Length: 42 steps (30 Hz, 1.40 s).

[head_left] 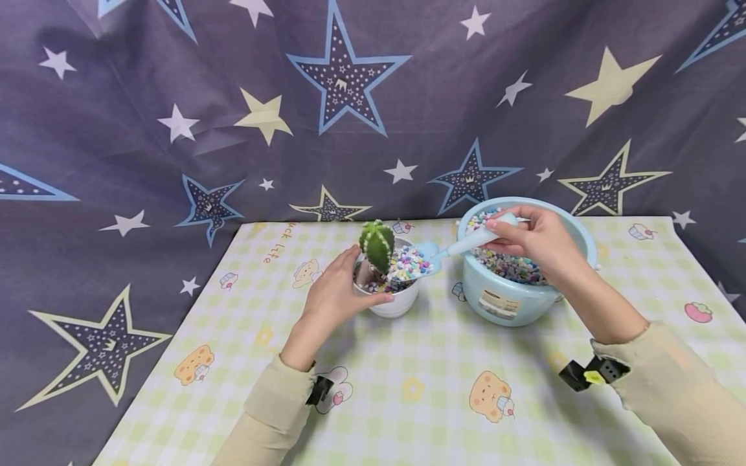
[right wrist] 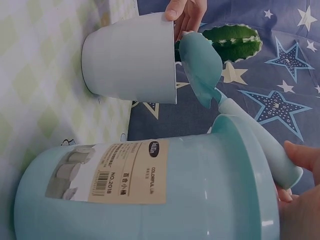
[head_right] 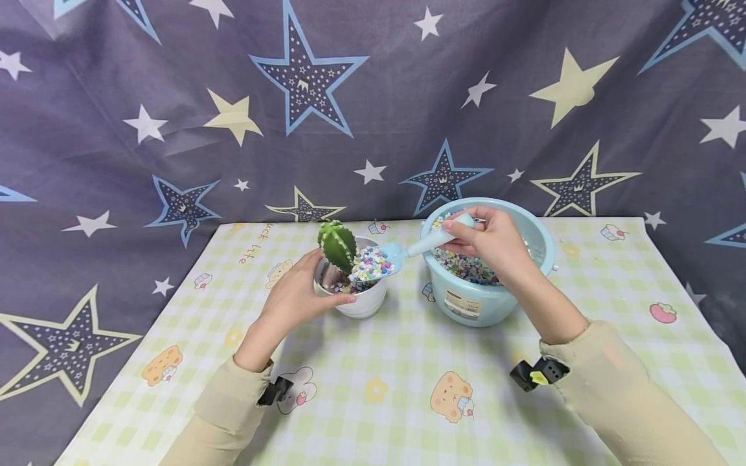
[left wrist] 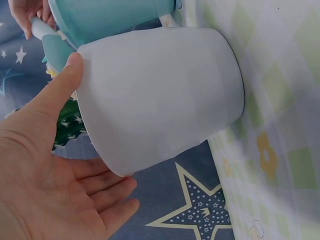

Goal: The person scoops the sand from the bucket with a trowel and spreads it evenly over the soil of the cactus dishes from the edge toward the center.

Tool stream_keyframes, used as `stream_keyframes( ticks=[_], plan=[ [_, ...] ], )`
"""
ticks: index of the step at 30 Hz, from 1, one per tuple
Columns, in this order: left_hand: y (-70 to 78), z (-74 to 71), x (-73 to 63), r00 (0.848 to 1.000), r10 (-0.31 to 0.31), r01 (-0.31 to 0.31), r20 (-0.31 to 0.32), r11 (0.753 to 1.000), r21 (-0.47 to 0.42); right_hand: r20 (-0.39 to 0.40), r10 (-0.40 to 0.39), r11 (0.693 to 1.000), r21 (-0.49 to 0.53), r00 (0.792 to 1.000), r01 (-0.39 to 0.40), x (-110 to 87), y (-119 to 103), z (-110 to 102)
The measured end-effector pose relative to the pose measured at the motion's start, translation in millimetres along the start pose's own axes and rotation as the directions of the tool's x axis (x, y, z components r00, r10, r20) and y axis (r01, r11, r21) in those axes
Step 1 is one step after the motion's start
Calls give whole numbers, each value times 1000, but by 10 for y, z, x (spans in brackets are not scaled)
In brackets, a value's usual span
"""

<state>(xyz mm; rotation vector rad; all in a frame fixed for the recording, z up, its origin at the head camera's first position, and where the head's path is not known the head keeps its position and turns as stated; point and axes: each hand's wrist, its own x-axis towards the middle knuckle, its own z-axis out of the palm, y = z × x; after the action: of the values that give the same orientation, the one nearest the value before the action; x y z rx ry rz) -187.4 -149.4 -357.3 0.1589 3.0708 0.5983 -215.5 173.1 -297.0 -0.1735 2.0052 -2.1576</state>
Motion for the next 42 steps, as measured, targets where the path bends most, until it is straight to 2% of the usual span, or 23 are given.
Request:
stream_keyframes(
  ticks=[10, 22, 30, 42],
  plan=[
    [-2, 6, 2, 1000, 0, 0, -5, 1000, -3, 5, 3, 1000, -7, 1000, -3, 3, -17, 6],
    [-103, 9, 60, 996, 74, -68, 51, 992, -106, 19, 1, 998, -61, 1000, 0, 20, 2, 27],
    [-105, 19, 63, 997, 68, -65, 39, 994, -83, 9, 12, 992, -130, 1000, -11, 33, -3, 47],
    [-49, 10, 34, 999, 25, -24, 22, 998, -49, 8, 21, 982, -188, 1000, -19, 36, -31, 87]
  ],
)
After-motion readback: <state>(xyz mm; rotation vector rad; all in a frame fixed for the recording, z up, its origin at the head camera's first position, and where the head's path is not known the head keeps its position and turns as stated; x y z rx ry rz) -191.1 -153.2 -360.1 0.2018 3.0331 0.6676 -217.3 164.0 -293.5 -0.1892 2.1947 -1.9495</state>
